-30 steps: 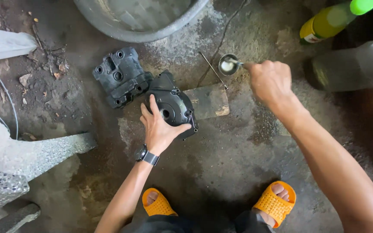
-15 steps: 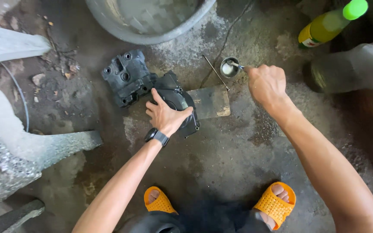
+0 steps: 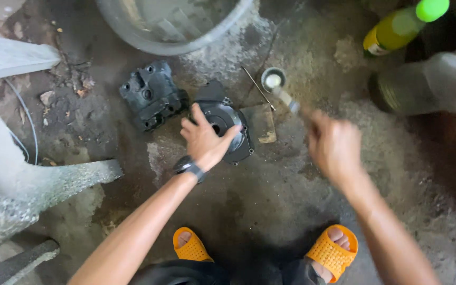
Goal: Cleaning motorcycle engine covers using a brush and solvent.
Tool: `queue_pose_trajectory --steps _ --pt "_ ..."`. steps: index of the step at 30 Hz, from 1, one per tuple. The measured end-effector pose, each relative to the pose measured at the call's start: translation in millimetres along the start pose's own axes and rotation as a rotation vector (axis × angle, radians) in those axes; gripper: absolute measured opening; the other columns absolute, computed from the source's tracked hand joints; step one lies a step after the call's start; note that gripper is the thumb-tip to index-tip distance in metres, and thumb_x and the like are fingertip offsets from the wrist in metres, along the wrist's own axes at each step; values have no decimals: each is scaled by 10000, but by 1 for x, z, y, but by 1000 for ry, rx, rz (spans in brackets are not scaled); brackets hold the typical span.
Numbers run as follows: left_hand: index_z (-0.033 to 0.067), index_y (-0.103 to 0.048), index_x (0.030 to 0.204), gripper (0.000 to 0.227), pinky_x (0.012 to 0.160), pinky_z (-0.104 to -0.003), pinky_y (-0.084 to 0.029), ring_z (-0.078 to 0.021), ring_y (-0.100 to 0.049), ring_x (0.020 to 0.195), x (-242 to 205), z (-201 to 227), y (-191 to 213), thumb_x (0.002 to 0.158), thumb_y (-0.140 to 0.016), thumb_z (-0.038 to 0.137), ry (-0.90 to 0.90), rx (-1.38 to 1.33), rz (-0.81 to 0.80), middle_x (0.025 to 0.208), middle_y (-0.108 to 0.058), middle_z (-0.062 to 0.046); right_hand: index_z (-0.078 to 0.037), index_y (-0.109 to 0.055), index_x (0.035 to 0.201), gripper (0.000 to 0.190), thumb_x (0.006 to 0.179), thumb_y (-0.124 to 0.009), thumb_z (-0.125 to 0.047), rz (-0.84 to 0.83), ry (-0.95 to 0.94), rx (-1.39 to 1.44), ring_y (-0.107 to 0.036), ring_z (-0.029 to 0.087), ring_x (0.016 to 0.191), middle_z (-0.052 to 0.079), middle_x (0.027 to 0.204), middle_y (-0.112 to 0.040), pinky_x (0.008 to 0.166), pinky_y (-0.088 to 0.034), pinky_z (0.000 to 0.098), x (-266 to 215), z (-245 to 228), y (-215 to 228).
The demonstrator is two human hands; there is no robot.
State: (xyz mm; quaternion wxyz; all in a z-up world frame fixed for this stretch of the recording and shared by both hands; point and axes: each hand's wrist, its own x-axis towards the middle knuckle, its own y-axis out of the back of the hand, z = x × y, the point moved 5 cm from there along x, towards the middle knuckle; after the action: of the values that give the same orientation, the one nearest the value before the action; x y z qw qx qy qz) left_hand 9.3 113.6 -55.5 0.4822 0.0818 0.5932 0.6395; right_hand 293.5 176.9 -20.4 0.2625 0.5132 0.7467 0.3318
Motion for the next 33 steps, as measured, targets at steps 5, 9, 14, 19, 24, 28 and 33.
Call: queue_pose_trajectory --steps 5,9,14,19,24,28,33 --pt "-26 -90 1577 1425 1068 -608 -381 -569 -371 1297 -15 -10 13 598 -910 605 -336 168 -19 1493 -217 -421 -121 -707 1258 406 868 -686 -8 33 -153 460 -743 212 691 211 934 -742 631 -569 366 -81 -14 -72" --pt "-56 -130 1559 1439 1096 -610 -360 -603 -329 1335 -18 -11 11 565 -956 576 -492 195 46 1510 -160 -459 -133 -705 1300 412 900 -687 -36 -115 -368 583 -766 186 683 278 933 -694 651 -572 365 -79 -34 -116" --pt "-56 -120 1557 1446 1076 -611 -358 -609 -312 1332 -16 -11 11 559 -968 557 -442 152 18 1517 -129 -472 -46 -684 1305 382 924 -678 -23 -29 -276 620 -717 183 821 302 1007 -691 712 -569 325 -86 -40 -120" --pt "-60 -108 1560 1461 1079 -619 -336 -623 -287 1339 -14 -14 8 555 -983 539 -470 135 40 1517 -117 -477 -61 -671 1340 377 964 -687 -36 -40 -420 680 -613 75 694 302 965 -692 671 -555 325 -94 -36 -144" --pt "-45 -119 1557 1468 1093 -614 -334 -614 -303 1331 -15 -17 6 526 -990 531 -459 115 38 1524 -118 -466 -125 -713 1293 405 907 -681 -5 36 -246 534 -716 241 658 164 847 -722 671 -554 329 -98 -27 -110" --pt "-49 -111 1565 1465 1098 -612 -340 -609 -316 1320 -18 -18 7 539 -986 524 -445 111 23 1528 -129 -459 -193 -744 1278 464 850 -735 -15 -13 -48 245 -634 316 609 152 726 -615 608 -517 409 -63 -36 -91" --pt "-51 -133 1553 1457 1099 -612 -349 -609 -327 1315 -14 -20 6 521 -985 523 -459 99 35 1522 -131 -460 -208 -712 1275 499 812 -692 -22 -22 179 253 -627 302 598 97 766 -615 554 -519 432 -84 -28 -96"
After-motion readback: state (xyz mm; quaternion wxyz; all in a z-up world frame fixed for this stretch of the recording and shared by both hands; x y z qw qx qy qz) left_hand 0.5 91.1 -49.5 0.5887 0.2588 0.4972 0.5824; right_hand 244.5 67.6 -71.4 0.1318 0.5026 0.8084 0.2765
